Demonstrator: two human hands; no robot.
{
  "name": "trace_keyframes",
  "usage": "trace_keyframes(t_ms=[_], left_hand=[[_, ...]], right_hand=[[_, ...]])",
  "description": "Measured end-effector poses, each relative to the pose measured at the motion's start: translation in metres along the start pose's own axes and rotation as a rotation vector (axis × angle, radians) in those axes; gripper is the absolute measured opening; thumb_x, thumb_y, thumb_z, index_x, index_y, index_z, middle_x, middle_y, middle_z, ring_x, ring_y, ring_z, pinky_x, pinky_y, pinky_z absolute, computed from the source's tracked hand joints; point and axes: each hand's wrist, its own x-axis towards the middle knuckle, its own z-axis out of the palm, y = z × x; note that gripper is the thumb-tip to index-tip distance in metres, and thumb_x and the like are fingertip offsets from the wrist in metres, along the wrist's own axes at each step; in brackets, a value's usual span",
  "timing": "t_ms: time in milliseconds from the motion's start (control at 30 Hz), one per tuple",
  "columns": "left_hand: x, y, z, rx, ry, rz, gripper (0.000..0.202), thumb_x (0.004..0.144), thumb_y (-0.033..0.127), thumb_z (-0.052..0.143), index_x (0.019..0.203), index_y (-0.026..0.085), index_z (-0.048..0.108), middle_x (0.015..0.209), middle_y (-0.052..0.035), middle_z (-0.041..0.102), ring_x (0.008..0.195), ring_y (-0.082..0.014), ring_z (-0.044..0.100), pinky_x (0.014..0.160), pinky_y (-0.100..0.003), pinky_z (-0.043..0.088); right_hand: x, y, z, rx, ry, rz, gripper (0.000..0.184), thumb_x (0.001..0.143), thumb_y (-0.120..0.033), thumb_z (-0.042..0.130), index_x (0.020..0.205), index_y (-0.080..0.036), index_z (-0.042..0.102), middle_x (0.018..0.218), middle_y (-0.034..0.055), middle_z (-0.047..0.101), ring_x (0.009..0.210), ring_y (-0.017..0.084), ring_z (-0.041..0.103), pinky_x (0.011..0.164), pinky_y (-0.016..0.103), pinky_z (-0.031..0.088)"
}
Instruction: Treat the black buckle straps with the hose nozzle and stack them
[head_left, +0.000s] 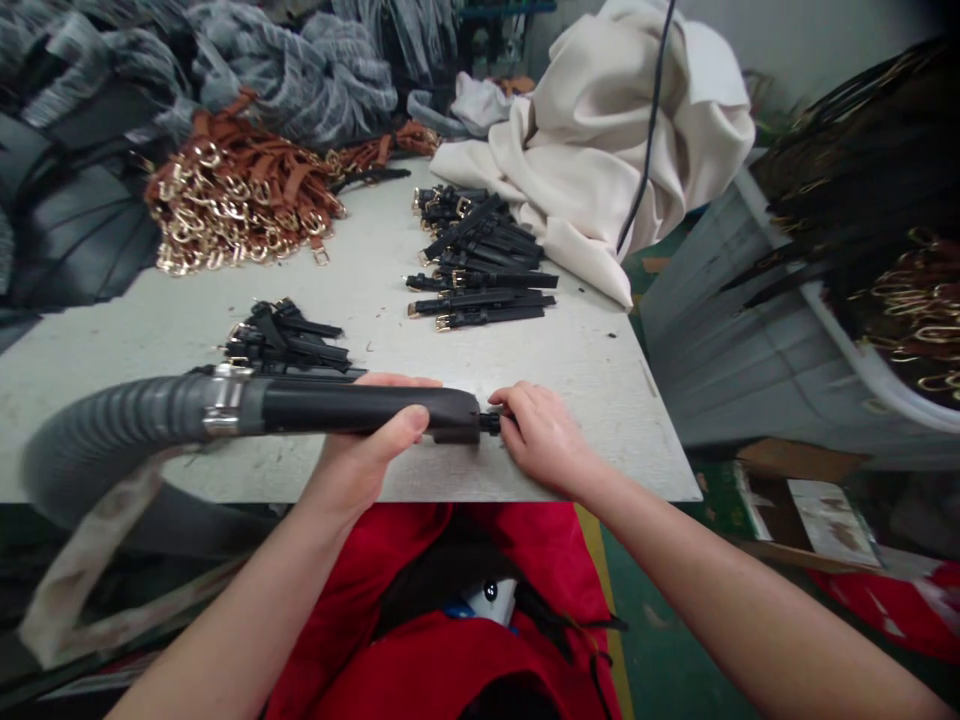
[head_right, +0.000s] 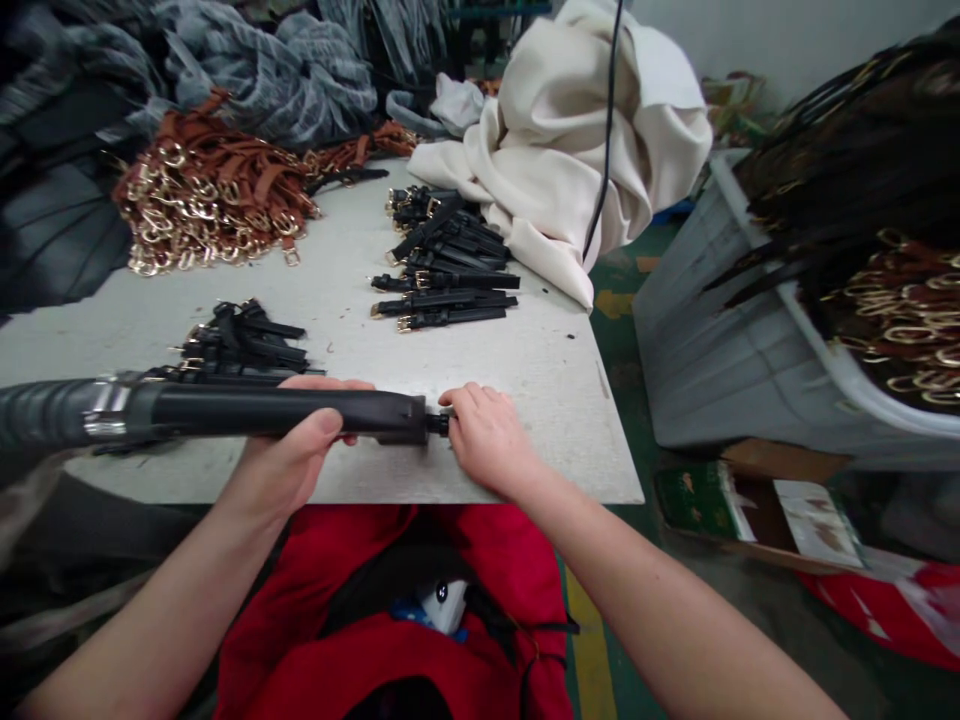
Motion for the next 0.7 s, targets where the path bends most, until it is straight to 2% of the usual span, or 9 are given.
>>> trace_keyframes(t_ms=[100, 233, 333, 433, 533, 600, 700], left_hand=[[0.001, -0.001, -0.004, -0.022, 0.000, -0.067, 0.029, 0.060, 0.031, 0.083, 0.083, 0.018, 0.072, 0.088, -0.0060, 0.075, 0.070, -0.0180, 0.063, 0.057, -0.026, 0.048], [-0.008, 0.013, -0.039, -0.048, 0.208, -0.012, 0.027, 0.057, 0.029, 0.084, 0.079, 0.019, 0.071, 0.084, -0.0049, 0.076, 0.071, -0.0180, 0.063, 0.052, -0.023, 0.046], [-0.024, 0.021, -0.060, -0.043, 0.266, 0.045, 0.026, 0.059, 0.031, 0.082, 0.081, 0.020, 0.072, 0.085, -0.0034, 0.076, 0.066, -0.0149, 0.060, 0.051, -0.022, 0.045], [-0.041, 0.023, -0.064, -0.086, 0.289, 0.028, 0.026, 0.059, 0.034, 0.083, 0.080, 0.021, 0.073, 0.083, -0.0030, 0.076, 0.069, -0.0157, 0.062, 0.055, -0.022, 0.048], [-0.052, 0.022, -0.063, -0.179, 0.324, -0.031, 0.028, 0.057, 0.035, 0.085, 0.079, 0.021, 0.073, 0.081, -0.0021, 0.076, 0.071, -0.0167, 0.063, 0.056, -0.023, 0.050], [-0.057, 0.022, -0.065, -0.206, 0.335, -0.053, 0.029, 0.057, 0.035, 0.085, 0.080, 0.022, 0.073, 0.081, -0.0021, 0.076, 0.069, -0.0170, 0.064, 0.055, -0.024, 0.050], [-0.061, 0.022, -0.069, -0.166, 0.315, -0.037, 0.027, 0.060, 0.034, 0.083, 0.081, 0.021, 0.073, 0.085, -0.0043, 0.076, 0.071, -0.0181, 0.064, 0.056, -0.024, 0.051]], right_hand=[[0.000, 0.001, 0.000, 0.001, -0.007, 0.007, 0.026, 0.085, -0.014, 0.043, 0.104, -0.015, 0.060, 0.093, 0.0119, 0.064, 0.087, 0.025, 0.057, 0.080, 0.040, 0.042], [0.000, 0.002, 0.001, 0.003, 0.000, -0.001, 0.023, 0.085, -0.014, 0.044, 0.100, -0.016, 0.061, 0.093, 0.0110, 0.064, 0.087, 0.025, 0.056, 0.080, 0.039, 0.041], [-0.002, 0.002, 0.002, -0.006, 0.027, -0.009, 0.023, 0.086, -0.013, 0.042, 0.095, -0.017, 0.063, 0.092, 0.0100, 0.064, 0.087, 0.024, 0.057, 0.080, 0.038, 0.041], [-0.003, 0.002, 0.002, -0.077, 0.066, -0.002, 0.016, 0.088, -0.021, 0.048, 0.091, -0.018, 0.063, 0.090, 0.0096, 0.064, 0.086, 0.025, 0.057, 0.079, 0.039, 0.040], [-0.004, 0.003, 0.000, -0.146, 0.052, 0.006, 0.013, 0.087, -0.032, 0.058, 0.086, -0.019, 0.061, 0.087, 0.0086, 0.064, 0.085, 0.026, 0.057, 0.075, 0.039, 0.040], [-0.006, 0.004, -0.001, -0.121, 0.017, -0.007, 0.012, 0.086, -0.032, 0.061, 0.085, -0.020, 0.059, 0.082, 0.0060, 0.064, 0.079, 0.024, 0.057, 0.071, 0.037, 0.040], [-0.010, 0.006, -0.003, -0.090, -0.012, -0.100, 0.007, 0.086, -0.025, 0.062, 0.088, -0.020, 0.058, 0.080, 0.0045, 0.064, 0.077, 0.021, 0.058, 0.070, 0.034, 0.041]])
